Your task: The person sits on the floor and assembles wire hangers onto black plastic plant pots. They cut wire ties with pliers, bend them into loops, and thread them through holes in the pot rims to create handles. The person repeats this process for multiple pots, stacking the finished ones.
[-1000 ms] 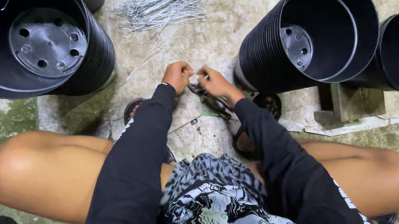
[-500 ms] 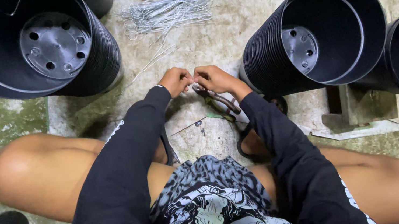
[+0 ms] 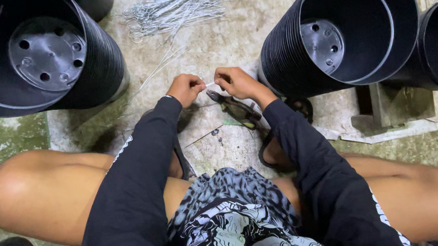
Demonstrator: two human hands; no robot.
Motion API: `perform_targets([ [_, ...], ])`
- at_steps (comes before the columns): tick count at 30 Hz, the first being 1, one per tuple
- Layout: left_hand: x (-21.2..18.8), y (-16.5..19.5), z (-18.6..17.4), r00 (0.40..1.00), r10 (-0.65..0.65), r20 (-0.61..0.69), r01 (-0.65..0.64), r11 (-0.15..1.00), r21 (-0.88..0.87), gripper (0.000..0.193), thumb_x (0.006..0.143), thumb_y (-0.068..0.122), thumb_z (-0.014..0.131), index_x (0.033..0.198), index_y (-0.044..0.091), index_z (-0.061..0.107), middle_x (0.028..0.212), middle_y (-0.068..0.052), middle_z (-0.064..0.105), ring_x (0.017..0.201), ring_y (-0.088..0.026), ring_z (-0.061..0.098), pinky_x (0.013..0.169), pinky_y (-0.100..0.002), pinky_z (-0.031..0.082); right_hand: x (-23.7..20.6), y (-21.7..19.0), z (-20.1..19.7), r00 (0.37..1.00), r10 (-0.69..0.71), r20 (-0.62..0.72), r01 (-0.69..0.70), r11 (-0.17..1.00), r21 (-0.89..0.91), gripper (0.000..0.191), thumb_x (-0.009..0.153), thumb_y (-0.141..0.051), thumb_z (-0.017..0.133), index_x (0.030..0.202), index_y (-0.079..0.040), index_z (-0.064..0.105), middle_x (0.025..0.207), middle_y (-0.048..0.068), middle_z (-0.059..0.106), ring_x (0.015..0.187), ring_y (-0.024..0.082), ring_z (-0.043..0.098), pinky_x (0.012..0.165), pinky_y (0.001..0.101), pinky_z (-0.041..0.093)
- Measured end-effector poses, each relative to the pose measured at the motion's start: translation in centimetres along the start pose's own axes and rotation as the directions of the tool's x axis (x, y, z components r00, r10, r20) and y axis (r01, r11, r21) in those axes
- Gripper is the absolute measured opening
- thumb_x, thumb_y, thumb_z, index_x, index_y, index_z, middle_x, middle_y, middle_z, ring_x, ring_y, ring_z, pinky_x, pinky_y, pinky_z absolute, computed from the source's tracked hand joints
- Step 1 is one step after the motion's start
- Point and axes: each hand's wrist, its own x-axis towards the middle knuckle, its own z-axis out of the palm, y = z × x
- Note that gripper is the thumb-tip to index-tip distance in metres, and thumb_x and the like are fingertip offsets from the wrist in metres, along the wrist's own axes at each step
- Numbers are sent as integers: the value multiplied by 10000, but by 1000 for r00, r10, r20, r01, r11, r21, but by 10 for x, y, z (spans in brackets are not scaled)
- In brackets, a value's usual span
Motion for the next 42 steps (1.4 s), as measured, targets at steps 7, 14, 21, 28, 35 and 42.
perform_targets([
  [7, 4, 0, 9, 999, -45, -3, 45, 999, 9, 107, 852, 130, 753, 899, 35, 772, 759, -141, 735, 689, -214, 702, 686, -346, 552, 0, 8, 0, 999, 14, 40, -18, 995, 101, 172, 1012, -177, 622, 960, -14, 631, 702, 50, 628, 634, 115, 575, 605, 299, 482],
  [14, 5, -4, 17, 998, 24, 58, -26, 999, 42, 90, 848, 74, 702, 889, 35, 773, 809, -159, 754, 746, -251, 737, 723, -360, 571, 5, 13, -8, 927, 186, 325, -275, 927, 256, 212, 1016, -208, 572, 983, -18, 661, 768, 52, 716, 676, 130, 673, 626, 284, 538],
  [21, 2, -3, 31, 988, 48, 146, -65, 992, 112, 99, 836, 79, 714, 895, 12, 758, 851, -219, 732, 811, -348, 726, 756, -406, 565, 9, 10, -3, 817, 345, 462, -486, 843, 232, 459, 1066, -339, 440, 1095, 21, 725, 956, 104, 791, 816, 166, 759, 723, 307, 591],
  [28, 0, -2, 38, 977, 17, 212, -54, 984, 171, 129, 853, 115, 749, 933, 14, 768, 888, -236, 727, 851, -375, 717, 765, -433, 559, 7, 10, 1, 770, 332, 545, -494, 851, 180, 314, 1006, -134, 490, 1094, 66, 715, 969, 150, 784, 823, 198, 765, 751, 328, 622],
  [35, -4, -6, 49, 967, 59, 248, -90, 989, 115, 97, 842, 53, 717, 919, 21, 766, 848, -233, 719, 804, -366, 725, 744, -426, 563, 3, 12, 4, 730, 341, 592, -458, 887, 54, 273, 996, -92, 531, 1043, 90, 728, 955, 159, 790, 828, 195, 769, 755, 320, 621],
  [42, -2, -8, 55, 962, 78, 262, -115, 985, 130, 104, 781, 15, 711, 877, 12, 751, 832, -235, 711, 785, -373, 712, 727, -429, 554, 2, 18, 7, 686, 340, 644, -507, 857, 87, 180, 950, -45, 584, 963, 79, 714, 920, 165, 783, 808, 193, 770, 745, 319, 626],
])
